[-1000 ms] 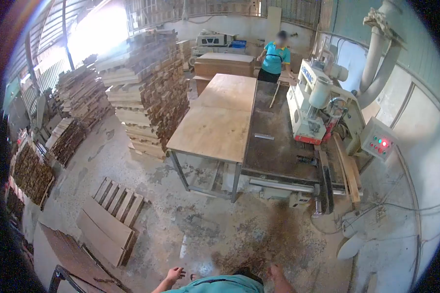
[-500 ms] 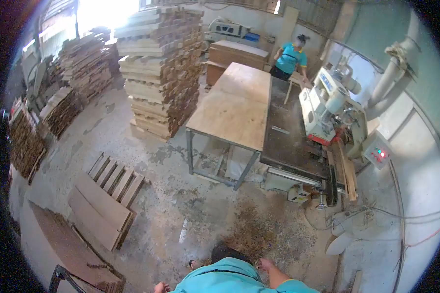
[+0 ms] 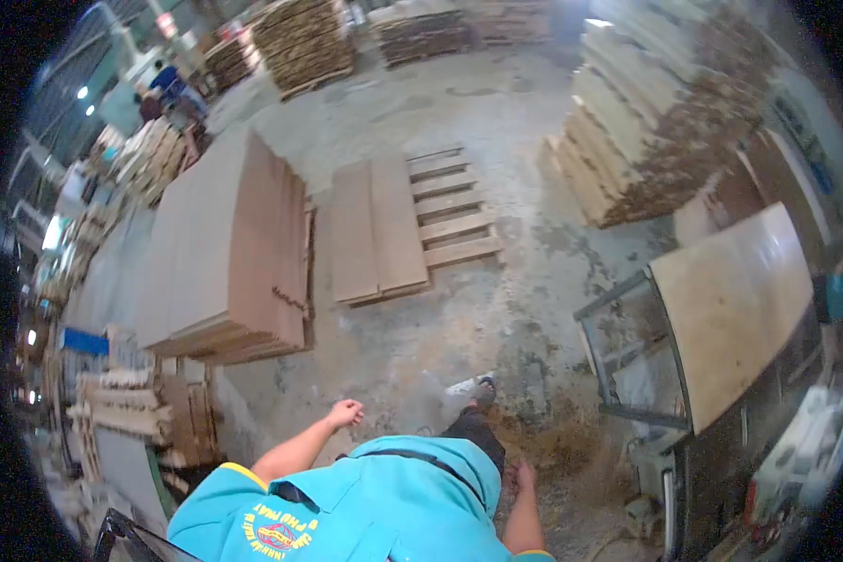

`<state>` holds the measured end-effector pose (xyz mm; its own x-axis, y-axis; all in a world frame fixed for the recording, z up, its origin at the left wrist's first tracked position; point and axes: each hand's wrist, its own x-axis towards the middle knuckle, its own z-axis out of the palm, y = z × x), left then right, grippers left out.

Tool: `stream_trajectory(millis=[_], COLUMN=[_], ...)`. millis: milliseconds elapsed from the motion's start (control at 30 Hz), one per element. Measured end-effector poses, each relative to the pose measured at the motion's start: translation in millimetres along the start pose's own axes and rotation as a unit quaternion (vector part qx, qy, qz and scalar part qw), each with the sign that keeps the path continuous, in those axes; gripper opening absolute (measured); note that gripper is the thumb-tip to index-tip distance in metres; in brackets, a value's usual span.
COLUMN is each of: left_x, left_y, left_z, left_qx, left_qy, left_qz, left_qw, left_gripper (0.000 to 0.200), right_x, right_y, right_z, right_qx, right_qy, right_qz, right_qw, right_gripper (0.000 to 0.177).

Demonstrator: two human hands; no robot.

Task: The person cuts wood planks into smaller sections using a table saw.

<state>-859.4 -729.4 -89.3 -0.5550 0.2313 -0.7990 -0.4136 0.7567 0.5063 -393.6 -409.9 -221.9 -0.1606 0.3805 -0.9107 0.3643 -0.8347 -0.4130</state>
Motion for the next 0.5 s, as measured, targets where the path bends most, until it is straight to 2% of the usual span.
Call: stream_trajectory(millis=[100,167,300,400,500], left_x=[-2,-5,-39,-45,-39], left_y=[10,24,49,42,12], left_z=[-21,-28,-22,-16,-8], left_qx=[-0.037,-0.113,-0.124,-0.140,-0.163], left_qy=[0.054,0.128,0.151,0.152,0.135], left_qz=[-0.032,-0.060,-0.051,-0.060,-0.111], left_qw=[0.997,0.983,0.979,0.977,0.971], left_gripper=[0.027,0.028,0.029,0.031,0.031], right_x=[30,44,110,105,117], right_y=[-92,-156,-237,-310,-347], right_z=[37,57,76,122,166], right_qx=[-0.004,-0.064,-0.048,-0.060,-0.092], right_qy=[-0.026,-0.052,-0.108,-0.082,-0.034], right_qz=[-0.016,-0.029,-0.037,-0.020,-0.030], right_qw=[1.000,0.996,0.992,0.995,0.995], right_gripper=[0.040,0.036,0.028,0.029,0.030])
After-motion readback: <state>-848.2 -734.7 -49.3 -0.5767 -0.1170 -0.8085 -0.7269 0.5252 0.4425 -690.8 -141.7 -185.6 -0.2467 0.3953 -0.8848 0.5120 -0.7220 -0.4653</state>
